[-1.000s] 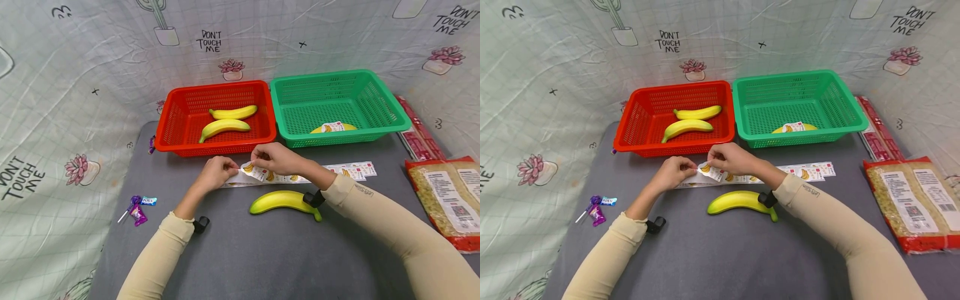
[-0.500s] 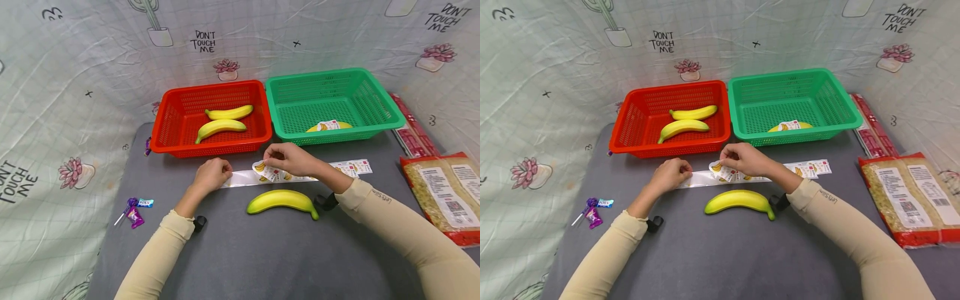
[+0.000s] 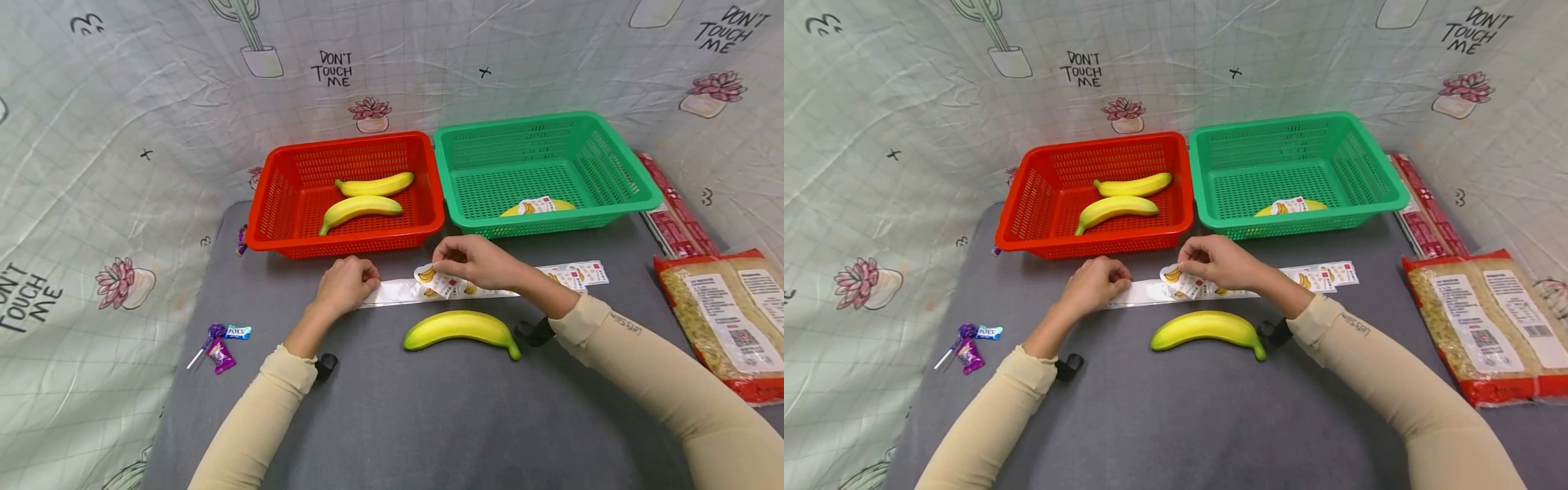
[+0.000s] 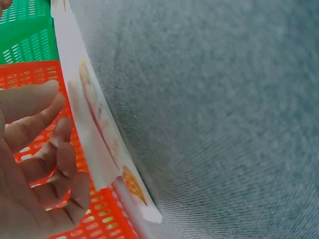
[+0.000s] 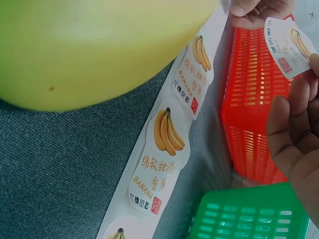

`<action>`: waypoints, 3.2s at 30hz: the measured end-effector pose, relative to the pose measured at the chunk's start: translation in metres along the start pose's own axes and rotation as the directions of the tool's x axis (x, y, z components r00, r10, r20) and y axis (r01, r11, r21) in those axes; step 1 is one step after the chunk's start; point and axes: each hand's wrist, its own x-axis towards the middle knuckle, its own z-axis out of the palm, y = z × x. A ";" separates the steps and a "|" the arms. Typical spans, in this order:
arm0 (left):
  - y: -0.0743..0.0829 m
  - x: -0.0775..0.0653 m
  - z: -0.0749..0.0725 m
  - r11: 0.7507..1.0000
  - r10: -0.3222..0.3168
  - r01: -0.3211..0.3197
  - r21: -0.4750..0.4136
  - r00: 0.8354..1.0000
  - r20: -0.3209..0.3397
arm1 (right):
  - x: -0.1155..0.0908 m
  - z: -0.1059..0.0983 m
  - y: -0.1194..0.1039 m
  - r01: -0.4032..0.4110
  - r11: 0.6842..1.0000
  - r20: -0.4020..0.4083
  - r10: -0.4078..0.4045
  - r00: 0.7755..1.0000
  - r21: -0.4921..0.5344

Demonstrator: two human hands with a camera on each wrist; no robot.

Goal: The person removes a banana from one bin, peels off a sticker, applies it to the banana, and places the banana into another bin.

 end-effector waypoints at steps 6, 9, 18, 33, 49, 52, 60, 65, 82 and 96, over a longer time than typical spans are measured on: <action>0.019 -0.003 -0.002 0.978 0.067 -0.081 -0.193 0.995 -0.080 | -0.005 -0.002 0.002 -0.040 0.999 -0.051 0.040 0.998 0.000; 0.033 -0.004 -0.004 0.929 0.114 -0.138 -0.342 0.989 -0.090 | -0.008 -0.004 0.001 -0.042 0.999 -0.071 0.043 0.997 0.013; 0.062 -0.003 -0.005 0.850 0.206 -0.186 -0.493 0.978 -0.014 | -0.013 -0.006 -0.003 -0.038 0.998 -0.079 0.042 0.996 0.041; 0.065 -0.003 0.001 0.871 0.192 -0.176 -0.459 0.981 -0.013 | -0.014 -0.003 -0.001 -0.004 0.999 -0.087 0.008 0.996 0.038; 0.070 -0.006 0.005 0.839 0.193 -0.201 -0.505 0.979 -0.070 | -0.033 -0.012 0.003 -0.041 0.997 -0.135 0.049 0.990 0.062; 0.072 -0.010 0.005 0.822 0.168 -0.208 -0.531 0.978 -0.123 | -0.040 -0.012 0.007 -0.055 0.998 -0.152 0.058 0.987 0.026; 0.081 -0.019 0.005 0.768 0.165 -0.255 -0.587 0.965 -0.204 | -0.053 -0.006 0.008 -0.059 0.998 -0.174 0.057 0.983 -0.005; 0.084 -0.020 0.006 0.757 0.149 -0.237 -0.609 0.970 -0.193 | -0.056 -0.003 0.009 -0.051 0.999 -0.216 0.049 0.975 -0.003; 0.088 -0.052 0.028 0.936 0.209 -0.206 -0.284 0.978 -0.020 | -0.097 0.024 0.013 -0.077 0.991 -0.188 0.055 0.981 -0.112; 0.084 -0.061 0.044 0.970 0.205 -0.205 -0.130 0.979 -0.008 | -0.095 0.044 0.014 -0.110 0.952 -0.195 0.054 0.979 -0.287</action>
